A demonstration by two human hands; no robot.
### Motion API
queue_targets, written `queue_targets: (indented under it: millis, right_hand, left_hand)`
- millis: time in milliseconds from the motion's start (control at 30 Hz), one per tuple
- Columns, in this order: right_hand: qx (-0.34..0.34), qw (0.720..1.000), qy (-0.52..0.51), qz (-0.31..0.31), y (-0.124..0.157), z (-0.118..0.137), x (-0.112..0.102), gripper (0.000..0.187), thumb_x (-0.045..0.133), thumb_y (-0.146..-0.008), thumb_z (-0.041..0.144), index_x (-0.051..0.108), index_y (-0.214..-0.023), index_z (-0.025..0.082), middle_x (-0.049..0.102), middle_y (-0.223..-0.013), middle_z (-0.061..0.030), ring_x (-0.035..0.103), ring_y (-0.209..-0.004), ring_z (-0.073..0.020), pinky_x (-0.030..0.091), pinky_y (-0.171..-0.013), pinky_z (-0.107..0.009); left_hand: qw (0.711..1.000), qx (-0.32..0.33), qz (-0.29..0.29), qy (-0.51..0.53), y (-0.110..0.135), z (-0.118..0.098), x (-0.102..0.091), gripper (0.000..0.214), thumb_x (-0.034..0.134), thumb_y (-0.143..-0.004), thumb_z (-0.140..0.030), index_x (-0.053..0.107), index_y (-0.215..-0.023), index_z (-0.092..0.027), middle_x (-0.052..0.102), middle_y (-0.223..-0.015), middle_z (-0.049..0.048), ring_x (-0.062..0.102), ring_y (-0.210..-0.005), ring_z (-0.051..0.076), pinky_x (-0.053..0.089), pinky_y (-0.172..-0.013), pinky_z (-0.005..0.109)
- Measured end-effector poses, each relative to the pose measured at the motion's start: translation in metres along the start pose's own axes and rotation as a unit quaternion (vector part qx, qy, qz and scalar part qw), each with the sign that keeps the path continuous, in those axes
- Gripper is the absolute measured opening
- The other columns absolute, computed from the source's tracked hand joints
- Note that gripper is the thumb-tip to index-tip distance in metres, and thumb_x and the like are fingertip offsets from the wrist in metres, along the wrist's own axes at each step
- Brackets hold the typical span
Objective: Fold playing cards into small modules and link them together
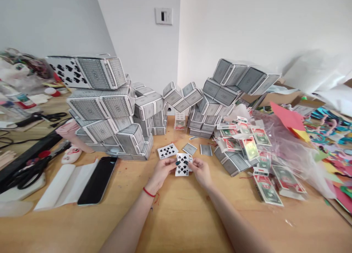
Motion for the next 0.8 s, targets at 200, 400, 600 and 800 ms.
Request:
queue_targets:
  millis: [200, 400, 600, 800]
  right_hand:
    - [0.012, 0.999, -0.031, -0.001, 0.0, -0.001, 0.002, 0.025, 0.07, -0.056, 0.038, 0.056, -0.06, 0.017, 0.064, -0.057, -0.0009, 0.056, -0.05, -0.0144, 0.043, -0.052, -0.026]
    - [0.023, 0.998, -0.058, 0.007, 0.001, 0.0, 0.003, 0.023, 0.07, -0.057, 0.034, 0.056, -0.06, 0.017, 0.063, -0.055, 0.0005, 0.055, -0.048, -0.012, 0.042, -0.051, -0.023]
    - [0.033, 0.998, -0.059, 0.001, 0.001, 0.001, 0.006, 0.026, 0.072, -0.054, 0.035, 0.054, -0.058, 0.017, 0.063, -0.054, 0.0008, 0.054, -0.046, -0.0122, 0.043, -0.051, -0.025]
    - [0.035, 0.997, -0.072, 0.004, 0.004, 0.003, 0.008, 0.025, 0.073, -0.054, 0.032, 0.054, -0.058, 0.016, 0.062, -0.053, 0.002, 0.053, -0.045, -0.0106, 0.042, -0.05, -0.023]
  left_hand:
    - [0.998, 0.02, -0.064, -0.015, -0.002, 0.002, -0.001, 0.021, 0.07, -0.053, -0.026, 0.063, -0.065, -0.011, 0.064, -0.068, 0.0048, 0.057, -0.06, 0.013, 0.046, -0.061, 0.027]
    - [0.988, 0.058, -0.114, -0.082, -0.004, 0.006, -0.002, 0.015, 0.066, -0.054, -0.024, 0.059, -0.06, -0.012, 0.058, -0.058, 0.0005, 0.052, -0.055, 0.011, 0.041, -0.055, 0.024]
    - [0.944, 0.174, -0.173, -0.219, 0.0, 0.011, 0.006, 0.016, 0.053, -0.068, -0.027, 0.047, -0.058, -0.016, 0.045, -0.052, -0.0048, 0.042, -0.051, 0.009, 0.034, -0.051, 0.02]
    - [0.869, 0.224, -0.187, -0.401, 0.003, 0.014, 0.013, 0.023, 0.033, -0.082, -0.03, 0.047, -0.068, -0.018, 0.049, -0.057, -0.0014, 0.043, -0.051, 0.011, 0.03, -0.05, 0.022]
Point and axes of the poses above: each hand's wrist, its own y-axis away from the middle knuckle, its own x-axis out of the palm, z = x × y, the point moved 2 cm from there along -y, towards the middle knuckle
